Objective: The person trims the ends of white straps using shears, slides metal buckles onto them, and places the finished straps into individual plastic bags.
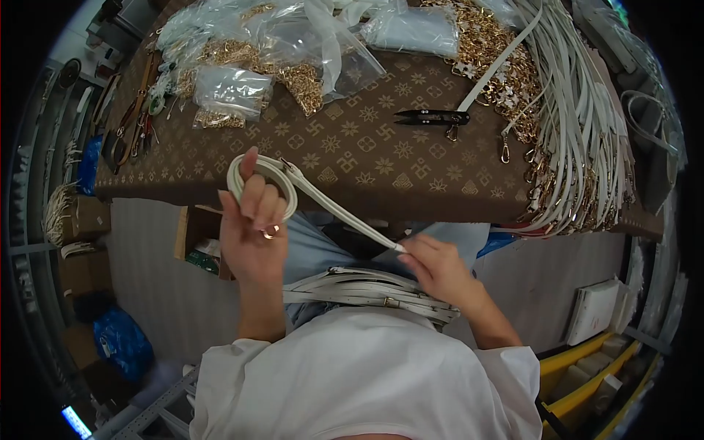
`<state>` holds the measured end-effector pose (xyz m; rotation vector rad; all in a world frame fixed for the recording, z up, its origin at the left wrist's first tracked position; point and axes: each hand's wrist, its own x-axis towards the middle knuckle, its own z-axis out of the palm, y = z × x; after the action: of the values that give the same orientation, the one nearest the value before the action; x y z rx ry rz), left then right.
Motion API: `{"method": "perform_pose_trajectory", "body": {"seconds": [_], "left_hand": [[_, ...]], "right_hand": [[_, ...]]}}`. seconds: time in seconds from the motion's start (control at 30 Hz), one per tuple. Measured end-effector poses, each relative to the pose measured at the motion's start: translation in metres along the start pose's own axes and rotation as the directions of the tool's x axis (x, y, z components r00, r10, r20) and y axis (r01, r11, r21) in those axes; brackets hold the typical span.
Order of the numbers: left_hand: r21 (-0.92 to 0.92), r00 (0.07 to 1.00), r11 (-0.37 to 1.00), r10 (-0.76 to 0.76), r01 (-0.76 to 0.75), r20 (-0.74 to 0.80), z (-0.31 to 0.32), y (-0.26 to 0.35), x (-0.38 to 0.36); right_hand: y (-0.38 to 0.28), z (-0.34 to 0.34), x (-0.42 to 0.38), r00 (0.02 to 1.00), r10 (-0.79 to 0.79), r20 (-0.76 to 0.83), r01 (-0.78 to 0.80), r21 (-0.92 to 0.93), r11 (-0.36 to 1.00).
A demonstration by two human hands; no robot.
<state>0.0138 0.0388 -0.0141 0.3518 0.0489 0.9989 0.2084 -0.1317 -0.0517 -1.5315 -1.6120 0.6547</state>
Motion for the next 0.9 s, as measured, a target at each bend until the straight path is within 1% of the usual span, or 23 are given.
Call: {"method": "perform_pose_trajectory", "body": {"seconds": [0.03, 0.07, 0.1, 0.13, 0.17, 0.2, 0.23, 0.27, 0.3, 0.33, 0.37, 0.4, 0.43, 0.5, 0.57, 0.63, 0.67, 0.73, 0.77, 0.83, 0.87, 0.9], "left_hand": [[0.001, 1.000, 1.000, 0.006, -0.006, -0.012, -0.003, -0.016, -0.004], [0.464, 0.988, 0.873, 0.139, -0.152, 0.062, -0.005, -0.033, -0.009], [0.807, 0.961, 0.526, 0.210, -0.268, 0.182, -0.007, -0.044, -0.015], [0.930, 0.961, 0.242, 0.061, -0.277, 0.271, -0.009, -0.049, -0.021], [0.949, 0.946, -0.058, -0.118, -0.311, 0.303, -0.011, -0.052, -0.028], [0.845, 0.863, -0.204, -0.234, -0.494, 0.448, -0.020, -0.054, -0.029], [0.856, 0.868, -0.188, -0.236, -0.482, 0.436, -0.021, -0.050, -0.032], [0.866, 0.832, -0.148, -0.393, -0.478, 0.392, -0.015, -0.043, -0.031], [0.875, 0.766, -0.108, -0.540, -0.472, 0.347, -0.013, -0.038, -0.031], [0.824, 0.744, -0.146, -0.535, -0.547, 0.400, -0.018, -0.039, -0.035], [0.829, 0.744, -0.137, -0.536, -0.542, 0.398, -0.018, -0.037, -0.038], [0.808, 0.738, -0.188, -0.557, -0.558, 0.380, -0.016, -0.034, -0.040], [0.784, 0.733, -0.239, -0.576, -0.573, 0.360, -0.016, -0.032, -0.041], [0.781, 0.736, -0.244, -0.571, -0.575, 0.364, -0.018, -0.030, -0.043], [0.776, 0.737, -0.249, -0.566, -0.579, 0.369, -0.017, -0.029, -0.044], [0.757, 0.761, -0.301, -0.531, -0.580, 0.372, -0.012, -0.028, -0.044], [0.759, 0.761, -0.298, -0.531, -0.578, 0.372, -0.013, -0.028, -0.045], [0.818, 0.790, -0.245, -0.502, -0.521, 0.353, -0.013, -0.029, -0.044], [0.818, 0.790, -0.244, -0.500, -0.521, 0.354, -0.013, -0.030, -0.045], [0.905, 0.823, -0.118, -0.476, -0.408, 0.309, -0.015, -0.032, -0.047], [0.905, 0.823, -0.118, -0.476, -0.409, 0.310, -0.015, -0.031, -0.048], [0.939, 0.823, -0.089, -0.513, -0.332, 0.242, -0.015, -0.029, -0.049]], "right_hand": [[-0.002, 0.006, -0.002, 0.995, 0.032, 0.093, -0.044, 0.126, 0.991], [-0.013, 0.005, 0.000, 0.961, 0.096, 0.260, -0.188, 0.360, 0.914], [-0.022, -0.003, 0.003, 0.956, 0.100, 0.275, -0.200, 0.365, 0.909], [-0.029, -0.013, 0.008, 0.866, 0.126, 0.483, -0.386, 0.488, 0.783], [-0.032, -0.020, 0.011, 0.739, 0.102, 0.666, -0.574, 0.543, 0.613], [-0.032, -0.025, 0.009, 0.730, 0.116, 0.673, -0.592, 0.539, 0.599], [-0.030, -0.032, 0.006, 0.752, 0.136, 0.645, -0.605, 0.593, 0.531], [-0.026, -0.038, 0.004, 0.774, 0.161, 0.612, -0.607, 0.646, 0.463], [-0.016, -0.039, 0.000, 0.801, 0.110, 0.589, -0.560, 0.669, 0.489], [-0.015, -0.043, -0.001, 0.797, 0.124, 0.591, -0.568, 0.666, 0.483], [-0.015, -0.047, -0.001, 0.755, 0.103, 0.647, -0.615, 0.645, 0.453], [-0.015, -0.049, -0.001, 0.709, 0.076, 0.701, -0.659, 0.621, 0.424], [-0.014, -0.048, -0.002, 0.706, 0.080, 0.704, -0.665, 0.618, 0.419], [-0.011, -0.045, -0.003, 0.808, 0.035, 0.589, -0.533, 0.704, 0.470], [-0.012, -0.045, -0.001, 0.808, 0.028, 0.588, -0.535, 0.714, 0.451], [-0.015, -0.046, 0.001, 0.809, 0.021, 0.587, -0.537, 0.724, 0.433], [-0.017, -0.047, 0.002, 0.816, 0.028, 0.577, -0.529, 0.727, 0.438], [-0.018, -0.046, 0.003, 0.822, 0.036, 0.568, -0.522, 0.728, 0.445], [-0.020, -0.046, 0.003, 0.830, 0.044, 0.556, -0.520, 0.743, 0.421], [-0.021, -0.046, 0.003, 0.838, 0.055, 0.542, -0.516, 0.758, 0.398], [-0.022, -0.048, 0.004, 0.824, 0.079, 0.561, -0.547, 0.752, 0.368], [-0.023, -0.049, 0.005, 0.809, 0.102, 0.580, -0.576, 0.745, 0.336]]}}
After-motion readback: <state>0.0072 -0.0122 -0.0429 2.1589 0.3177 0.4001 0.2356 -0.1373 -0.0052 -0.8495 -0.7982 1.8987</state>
